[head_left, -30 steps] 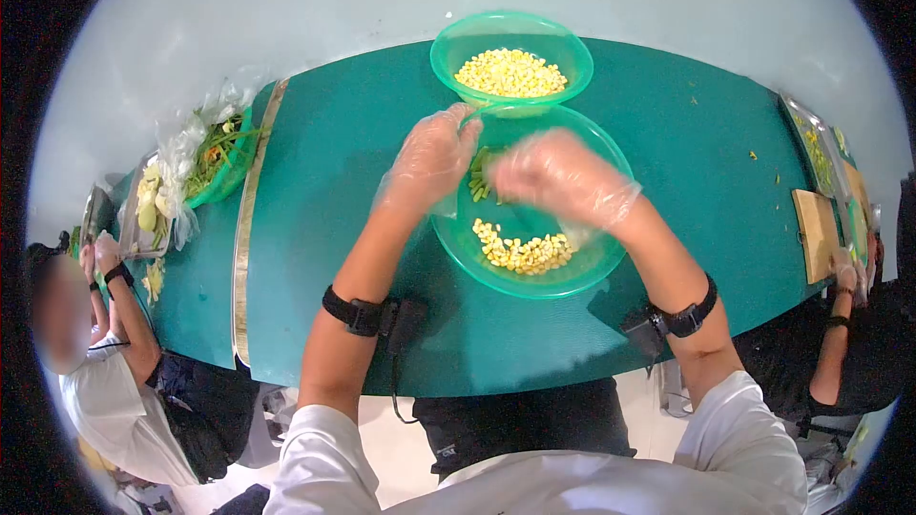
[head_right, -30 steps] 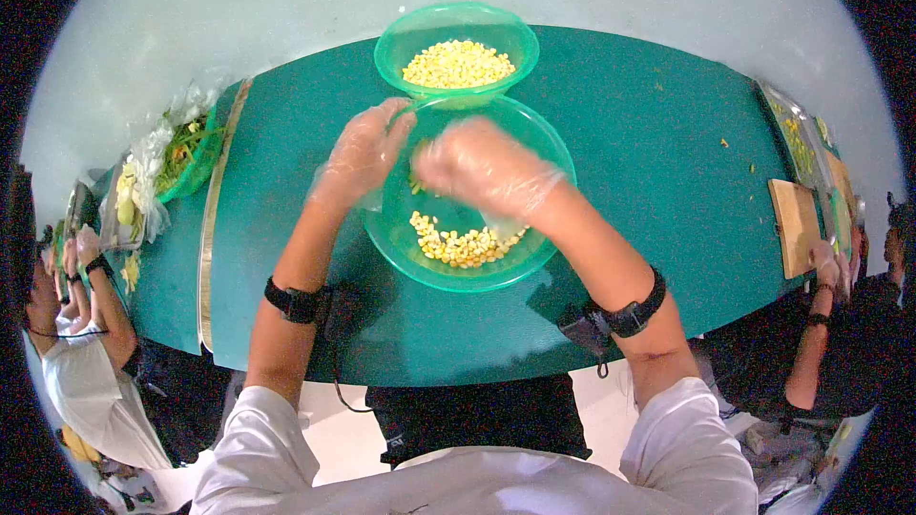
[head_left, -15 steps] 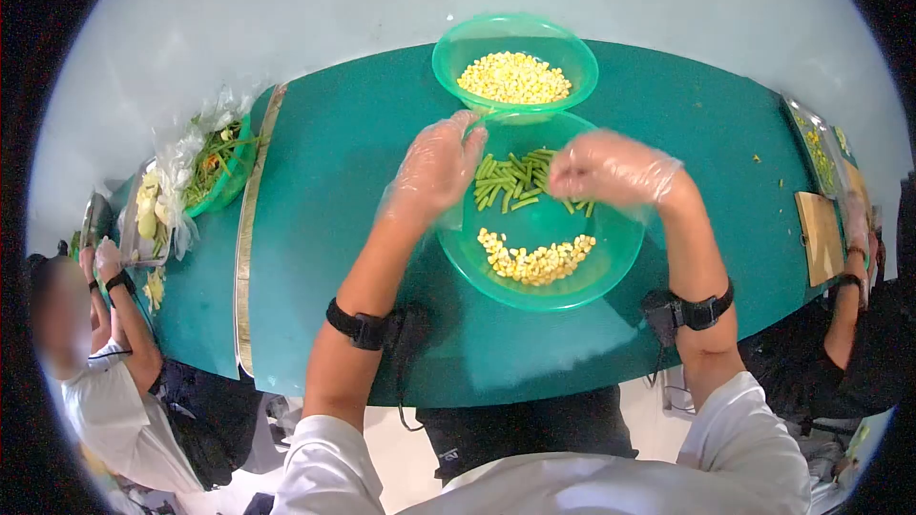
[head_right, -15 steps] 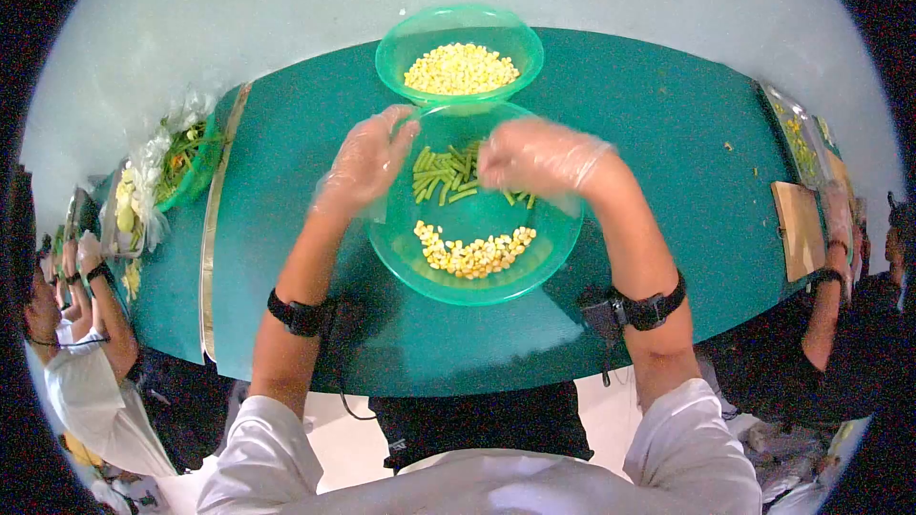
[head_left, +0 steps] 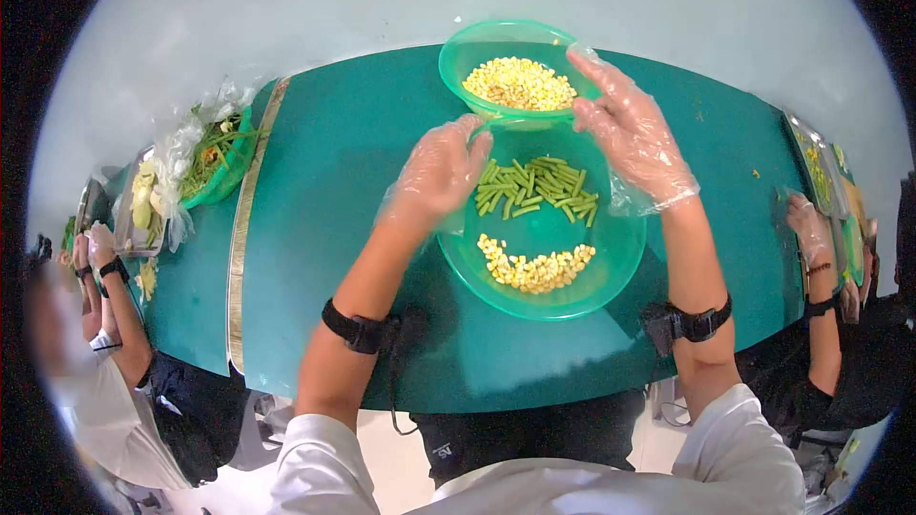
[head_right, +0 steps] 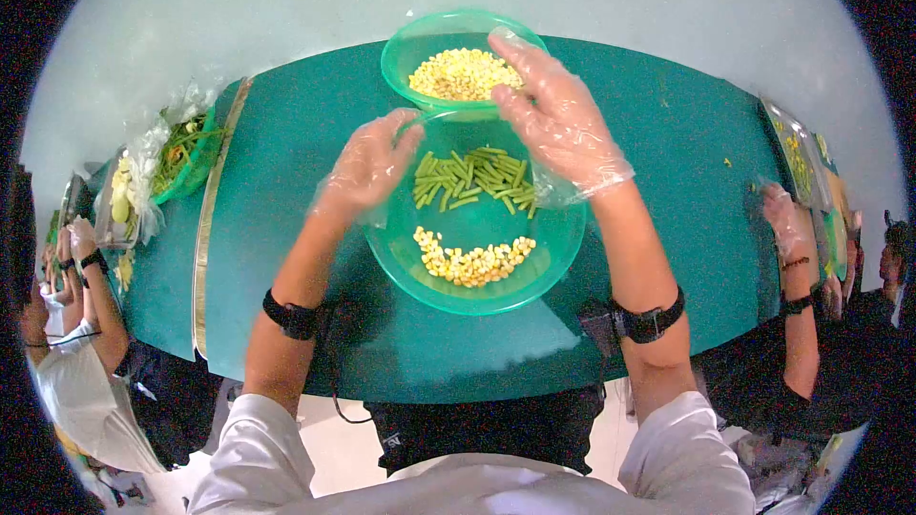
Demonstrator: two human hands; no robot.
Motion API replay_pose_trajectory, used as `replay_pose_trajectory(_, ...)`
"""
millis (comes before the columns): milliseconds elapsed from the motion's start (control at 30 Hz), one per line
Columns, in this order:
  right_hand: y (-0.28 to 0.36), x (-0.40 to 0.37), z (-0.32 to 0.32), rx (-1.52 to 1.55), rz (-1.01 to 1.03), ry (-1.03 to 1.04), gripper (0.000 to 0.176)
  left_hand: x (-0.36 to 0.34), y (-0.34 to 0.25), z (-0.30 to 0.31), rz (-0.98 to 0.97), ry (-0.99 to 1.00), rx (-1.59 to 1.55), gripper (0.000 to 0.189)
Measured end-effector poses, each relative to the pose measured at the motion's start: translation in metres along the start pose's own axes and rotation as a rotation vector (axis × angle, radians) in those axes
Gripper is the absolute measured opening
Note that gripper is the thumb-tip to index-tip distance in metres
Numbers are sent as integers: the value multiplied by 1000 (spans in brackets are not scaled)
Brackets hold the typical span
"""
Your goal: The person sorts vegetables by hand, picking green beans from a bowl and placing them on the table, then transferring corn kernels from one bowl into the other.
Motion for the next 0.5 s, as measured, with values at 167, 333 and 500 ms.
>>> replay_pose_trajectory(167,5,-4,3,-18,-44,80,46,-3,0,-1,42,14,-4,39)
replay_pose_trajectory(333,30,-37,-69,-118,48,658,39,0,1,-4,34,49,-7,36)
replay_pose_trajectory(500,44,-76,-136,-125,14,919,21,0,0,-3,71,36,20,34)
Point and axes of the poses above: each hand's wrist, its own x-axis towards the middle knuckle, its own z-axis out of the back of the hand, y = z × x, the point moved 10 cm from there along x, towards the middle knuckle, and after that the axes turned 6 degrees about x, right-handed, at the moved point
